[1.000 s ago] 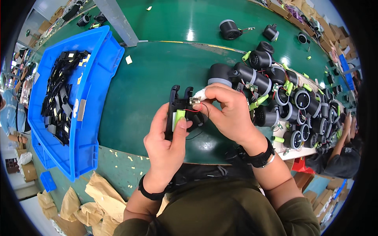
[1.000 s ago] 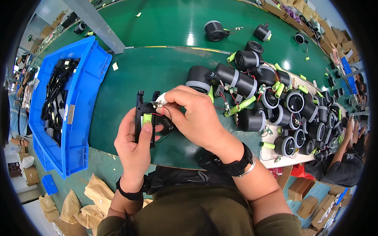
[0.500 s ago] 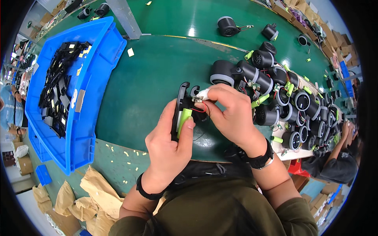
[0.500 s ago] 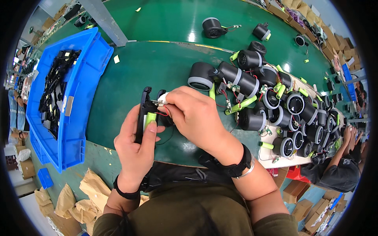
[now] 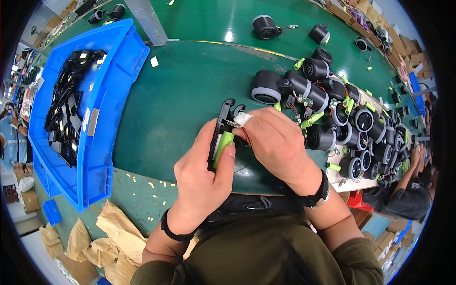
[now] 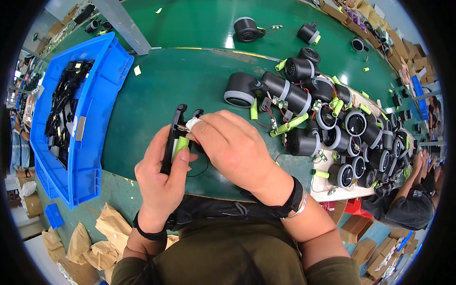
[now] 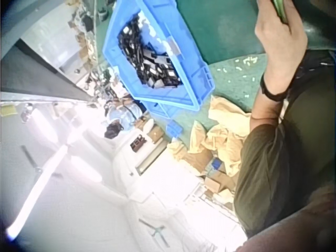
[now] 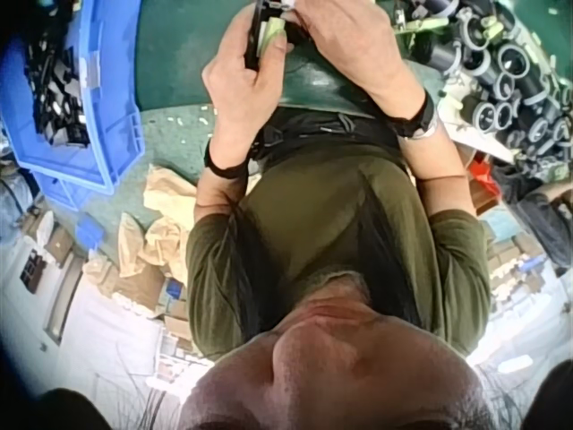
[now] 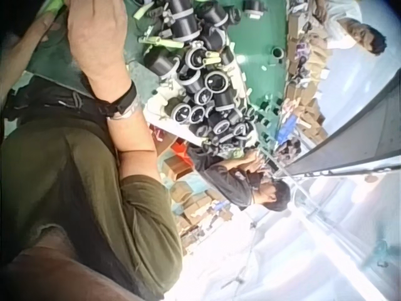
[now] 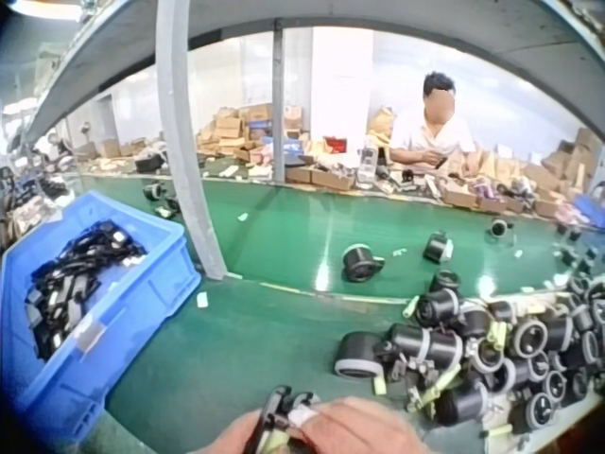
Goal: Assembling electronic components with batteries and wires into plastic housings on a production line.
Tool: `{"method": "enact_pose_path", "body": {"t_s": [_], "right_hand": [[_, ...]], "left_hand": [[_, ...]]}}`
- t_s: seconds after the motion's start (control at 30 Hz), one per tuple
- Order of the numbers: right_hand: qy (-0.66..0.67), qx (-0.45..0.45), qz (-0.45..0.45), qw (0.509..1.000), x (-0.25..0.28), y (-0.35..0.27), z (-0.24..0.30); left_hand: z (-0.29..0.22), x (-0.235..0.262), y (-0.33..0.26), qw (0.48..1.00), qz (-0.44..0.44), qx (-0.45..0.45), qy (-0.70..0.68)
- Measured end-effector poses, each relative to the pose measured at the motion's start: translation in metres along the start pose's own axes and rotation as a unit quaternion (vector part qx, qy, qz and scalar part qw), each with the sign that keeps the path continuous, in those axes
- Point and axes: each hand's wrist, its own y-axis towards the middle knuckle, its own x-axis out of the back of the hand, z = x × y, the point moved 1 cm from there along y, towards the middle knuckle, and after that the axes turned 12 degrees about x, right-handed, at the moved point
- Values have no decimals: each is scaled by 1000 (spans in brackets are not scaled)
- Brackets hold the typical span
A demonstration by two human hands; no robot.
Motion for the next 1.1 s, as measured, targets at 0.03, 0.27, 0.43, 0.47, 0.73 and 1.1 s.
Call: {"method": "enact_pose_path", "body": {"t_s": [0.03,0.27,0.43,0.47,0.73,1.1], "right_hand": [[3,-6,6,1000,1,0,1],[-22,-19,-4,1000,3,0,10],[-32,12,-29,999,7,4,12],[-18,24,-37,999,9,5,11],[-44,32,4,999,13,18,3],[88,-146,7,985,50,12,-33]], "left_hand": [[1,-1,0,1000,1,1,0],[-3,-1,-7,998,-15,-28,47],[-16,2,-9,967,-79,-176,166],[-18,4,-10,971,-65,-163,159],[-16,8,10,991,-13,-111,76],[-27,8,207,893,111,203,-387]]}}
